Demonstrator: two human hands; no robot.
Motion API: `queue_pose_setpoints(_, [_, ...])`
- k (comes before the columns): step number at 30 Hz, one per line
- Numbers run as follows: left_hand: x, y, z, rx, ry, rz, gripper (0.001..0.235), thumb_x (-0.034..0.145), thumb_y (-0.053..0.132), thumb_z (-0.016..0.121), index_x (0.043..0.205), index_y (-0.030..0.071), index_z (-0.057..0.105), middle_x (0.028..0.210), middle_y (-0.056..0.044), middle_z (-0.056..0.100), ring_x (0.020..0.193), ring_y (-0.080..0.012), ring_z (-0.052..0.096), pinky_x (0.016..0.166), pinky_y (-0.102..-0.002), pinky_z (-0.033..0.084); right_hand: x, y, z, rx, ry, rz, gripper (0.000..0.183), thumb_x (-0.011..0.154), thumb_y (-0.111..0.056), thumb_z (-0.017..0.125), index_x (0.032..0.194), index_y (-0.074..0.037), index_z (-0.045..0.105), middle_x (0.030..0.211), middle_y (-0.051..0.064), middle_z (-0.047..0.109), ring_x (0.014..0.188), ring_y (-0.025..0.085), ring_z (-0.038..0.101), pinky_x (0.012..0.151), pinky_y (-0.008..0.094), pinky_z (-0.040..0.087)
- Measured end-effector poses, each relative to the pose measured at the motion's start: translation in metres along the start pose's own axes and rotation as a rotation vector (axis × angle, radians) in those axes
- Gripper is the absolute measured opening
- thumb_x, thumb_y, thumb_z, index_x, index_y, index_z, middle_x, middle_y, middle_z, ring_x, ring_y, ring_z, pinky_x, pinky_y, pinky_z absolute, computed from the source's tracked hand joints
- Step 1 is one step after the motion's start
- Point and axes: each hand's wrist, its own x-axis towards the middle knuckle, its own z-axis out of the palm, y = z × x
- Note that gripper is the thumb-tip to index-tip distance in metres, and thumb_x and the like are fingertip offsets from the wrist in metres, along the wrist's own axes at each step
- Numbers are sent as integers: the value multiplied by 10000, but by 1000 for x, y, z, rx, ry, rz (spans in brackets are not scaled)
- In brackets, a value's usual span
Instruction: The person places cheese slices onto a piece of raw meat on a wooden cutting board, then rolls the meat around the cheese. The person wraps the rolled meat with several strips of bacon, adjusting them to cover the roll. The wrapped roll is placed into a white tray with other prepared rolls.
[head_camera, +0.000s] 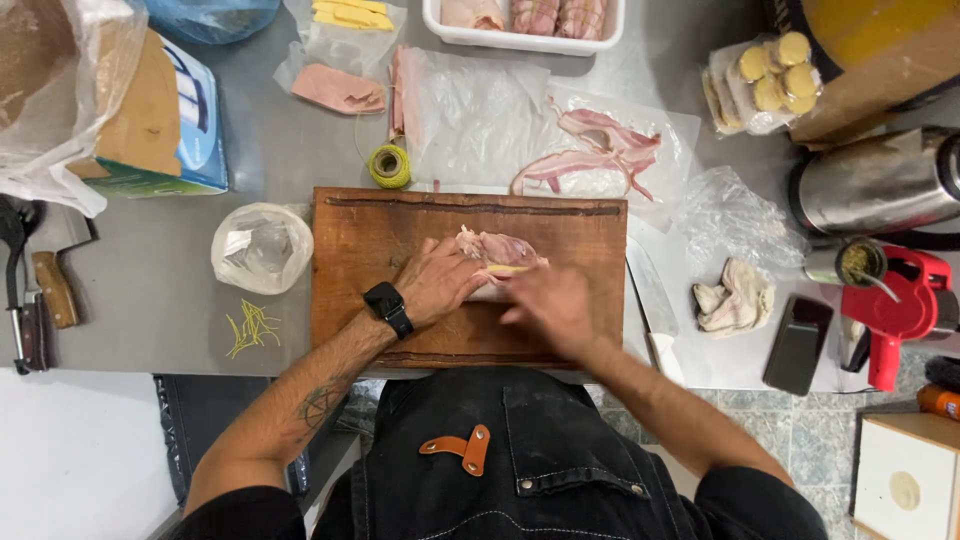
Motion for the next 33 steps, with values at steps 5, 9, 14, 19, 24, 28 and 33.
queue_pose_setpoints(5, [7,-3,3,-69,-14,-48,316,1136,427,526,1111,196,741,915,-33,717,1004,-276,627,866,-463,436,31,-36,4,-219,-3,-31,521,946,-390,847,1318,-43,736,1370,189,728,1236,371,702,1074,521,538])
queue_pose_setpoints(9, [8,-3,-20,-191,33,-150,362,1083,532,630,1021,211,784,1055,-14,632,1031,-291,558,834,-453,422,50,-28,2,-156,21,-94,344,985,-296,825,1225,-52,784,1232,162,768,1100,348,749,988,491,583])
queue_pose_setpoints(14, [-36,-7,-32,-406,316,-391,376,1027,475,689,1232,162,716,1078,-34,673,1035,-301,665,907,-420,521,52,-18,2,-99,36,-90,300,1003,-310,806,1196,-81,795,1227,118,790,1076,312,766,951,459,582])
queue_pose_setpoints(19, [-77,45,-14,-78,280,-325,895,845,604,882,1456,12,601,1277,-185,632,1189,-393,643,935,-520,537,46,-12,5,-33,-15,-47,311,974,-296,833,1204,-93,781,1234,109,789,1089,331,755,920,480,583])
queue_pose_setpoints(24, [-99,14,41,140,424,-178,509,1015,56,514,1503,-51,612,1275,-201,696,1158,-388,691,880,-459,542,49,-12,-1,16,-48,-41,292,983,-271,833,1205,-91,775,1247,106,784,1100,334,748,902,476,573])
queue_pose_setpoints(28, [-84,14,34,72,418,-110,505,1033,-5,463,1516,-94,580,1239,-236,679,1092,-428,690,866,-490,557,55,-18,-3,25,-3,-68,302,968,-284,842,1199,-98,780,1208,103,790,1064,343,755,880,478,576])
queue_pose_setpoints(33, [-67,54,13,-53,605,-169,400,993,-78,609,1387,-117,666,1374,-287,654,1170,-479,674,1007,-557,570,61,-27,-12,73,34,-99,292,927,-265,883,1130,-88,770,1190,117,796,1044,361,756,883,497,590])
